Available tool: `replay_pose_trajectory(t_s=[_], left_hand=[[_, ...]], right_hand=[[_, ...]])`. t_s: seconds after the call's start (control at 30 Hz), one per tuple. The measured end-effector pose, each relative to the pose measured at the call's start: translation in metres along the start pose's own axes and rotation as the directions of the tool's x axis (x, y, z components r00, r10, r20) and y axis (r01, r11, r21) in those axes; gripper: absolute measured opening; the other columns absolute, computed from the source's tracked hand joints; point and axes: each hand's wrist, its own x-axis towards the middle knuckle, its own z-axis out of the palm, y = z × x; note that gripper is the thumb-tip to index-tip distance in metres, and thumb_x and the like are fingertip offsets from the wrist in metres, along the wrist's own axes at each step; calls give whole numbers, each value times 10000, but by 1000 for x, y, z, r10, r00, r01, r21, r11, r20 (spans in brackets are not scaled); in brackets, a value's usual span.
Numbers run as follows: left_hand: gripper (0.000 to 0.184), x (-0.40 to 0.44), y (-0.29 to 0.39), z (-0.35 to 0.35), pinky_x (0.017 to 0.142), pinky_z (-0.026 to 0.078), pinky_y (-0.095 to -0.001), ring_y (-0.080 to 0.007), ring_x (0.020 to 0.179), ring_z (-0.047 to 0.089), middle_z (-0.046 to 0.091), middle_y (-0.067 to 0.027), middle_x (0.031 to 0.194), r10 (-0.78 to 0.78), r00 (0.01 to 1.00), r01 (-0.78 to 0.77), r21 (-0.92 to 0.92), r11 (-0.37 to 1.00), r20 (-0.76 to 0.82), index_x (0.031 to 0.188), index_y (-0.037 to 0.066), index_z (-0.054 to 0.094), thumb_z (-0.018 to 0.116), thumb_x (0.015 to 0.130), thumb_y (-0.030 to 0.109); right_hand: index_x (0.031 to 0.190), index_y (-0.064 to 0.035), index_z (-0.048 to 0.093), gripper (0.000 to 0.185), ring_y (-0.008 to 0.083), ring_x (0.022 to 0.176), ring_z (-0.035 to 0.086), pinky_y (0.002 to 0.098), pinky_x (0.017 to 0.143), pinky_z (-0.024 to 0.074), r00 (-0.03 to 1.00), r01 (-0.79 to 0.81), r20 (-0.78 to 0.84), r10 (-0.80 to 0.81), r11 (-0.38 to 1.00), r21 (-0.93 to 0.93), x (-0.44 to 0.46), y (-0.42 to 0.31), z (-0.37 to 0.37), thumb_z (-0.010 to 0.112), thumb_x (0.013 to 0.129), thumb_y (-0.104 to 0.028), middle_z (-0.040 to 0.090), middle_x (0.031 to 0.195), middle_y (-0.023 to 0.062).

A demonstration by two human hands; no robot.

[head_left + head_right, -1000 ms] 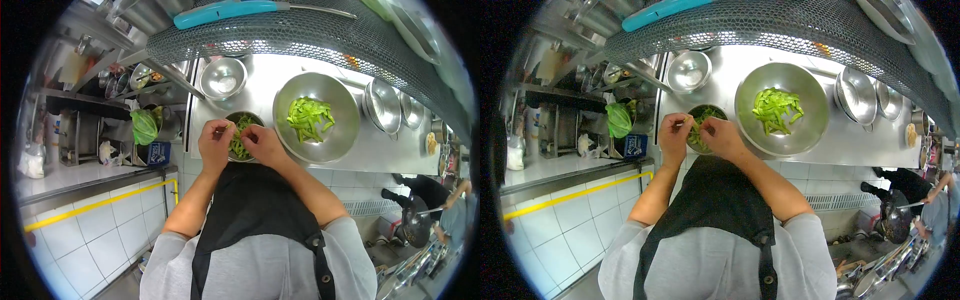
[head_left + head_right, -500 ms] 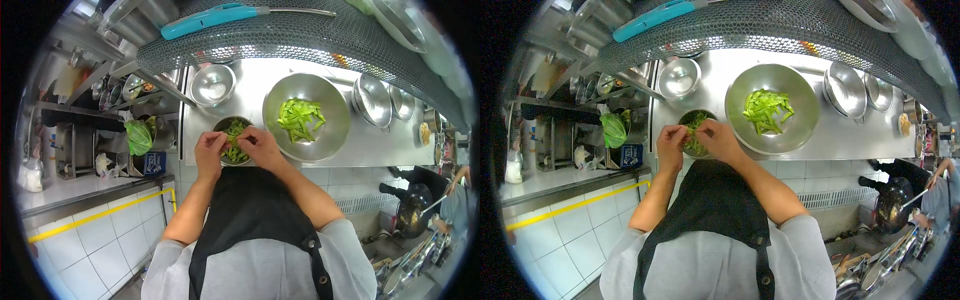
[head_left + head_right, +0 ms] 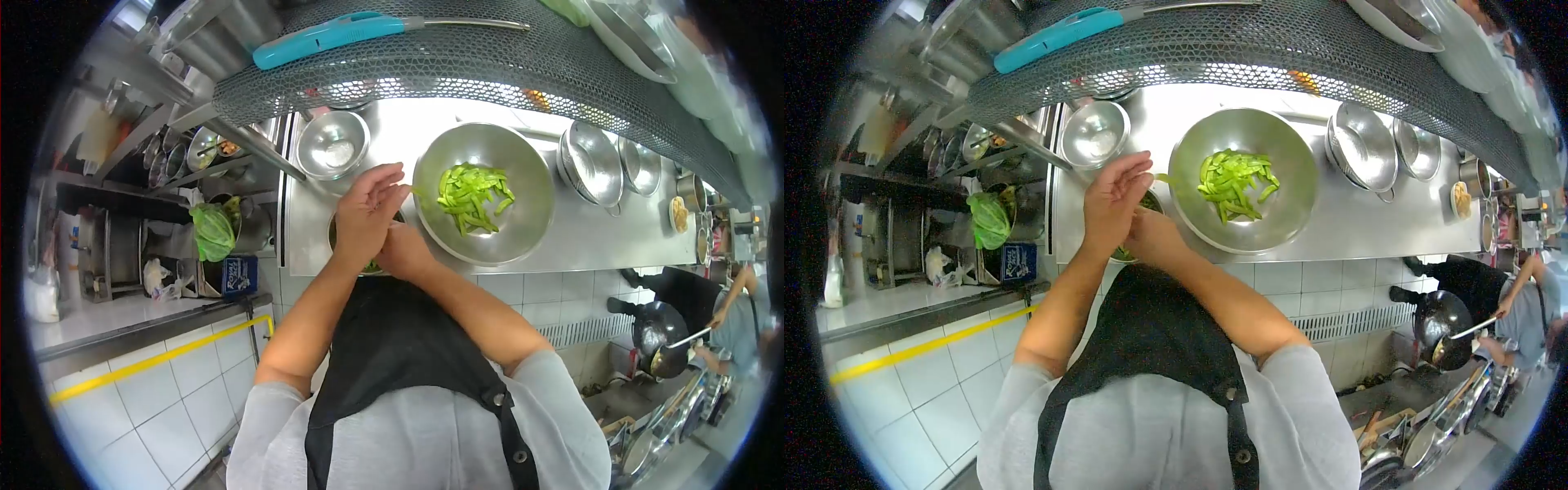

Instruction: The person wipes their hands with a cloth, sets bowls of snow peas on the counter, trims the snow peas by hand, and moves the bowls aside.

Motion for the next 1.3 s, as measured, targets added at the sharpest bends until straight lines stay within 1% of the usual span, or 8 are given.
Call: replay_pose_trajectory(t_s=[0.27,0.37,0.47,0.57,0.63,0.73,1.03,1.3], left_hand=[[472,-48,-46,-82,874,556,-344,-206,1148,650,653,-178,1278,-53,947,212,493,844,-316,1339,-9,601,780,920,117],[451,-84,-72,-107,779,553,-341,-209,960,687,695,-181,1092,-36,918,296,622,725,-395,1260,-5,640,807,885,183],[348,-97,-80,-118,714,536,-316,-175,808,670,718,-114,952,-448,833,553,501,666,-325,1187,5,670,781,903,172],[221,-108,-114,-140,648,511,-316,-155,675,626,654,-67,775,-317,886,453,486,747,-339,968,8,625,766,901,166],[234,-105,-118,-153,614,495,-333,-169,636,604,631,-74,745,-245,897,420,535,733,-369,893,12,583,755,896,170],[261,-105,-122,-184,563,463,-353,-196,587,572,604,-83,712,-182,876,412,496,765,-446,812,22,539,738,887,173],[155,-91,-89,-178,600,579,-312,-140,678,648,633,-52,776,-448,688,531,-26,847,-571,857,24,587,702,912,113],[95,-115,-78,-190,671,583,-341,-161,729,652,654,-68,864,-386,685,456,-50,889,-618,923,23,595,622,965,104]], right_hand=[[1021,-43,739,149,283,866,707,382,777,573,991,-89,-92,92,995,34,-19,-10,-42,734,874,-18,710,1010,126],[1016,-49,730,172,237,864,688,360,813,558,930,-141,-355,96,984,-105,-51,3,-92,736,864,32,696,990,107],[1200,-46,680,406,351,1201,618,441,1066,474,777,-258,-620,-107,845,-469,-94,45,-145,750,801,-10,673,1209,142],[1248,14,635,425,296,1184,630,404,1007,510,573,-450,-813,101,868,-209,-123,81,-167,745,842,-51,672,1237,150],[1270,43,610,432,262,1160,638,381,969,528,471,-421,-725,502,850,316,-131,94,-169,719,869,-73,674,1236,156],[1367,54,553,492,252,1148,633,389,933,538,542,-583,-341,768,636,506,-141,105,-169,634,921,-139,652,1271,152],[1332,59,588,480,244,1011,655,373,834,539,611,-511,-414,675,736,445,-100,105,-118,628,918,-180,665,1193,168],[1252,50,641,414,223,942,651,370,822,526,676,-581,-290,677,732,356,-85,107,-103,658,921,-198,701,1054,120]])
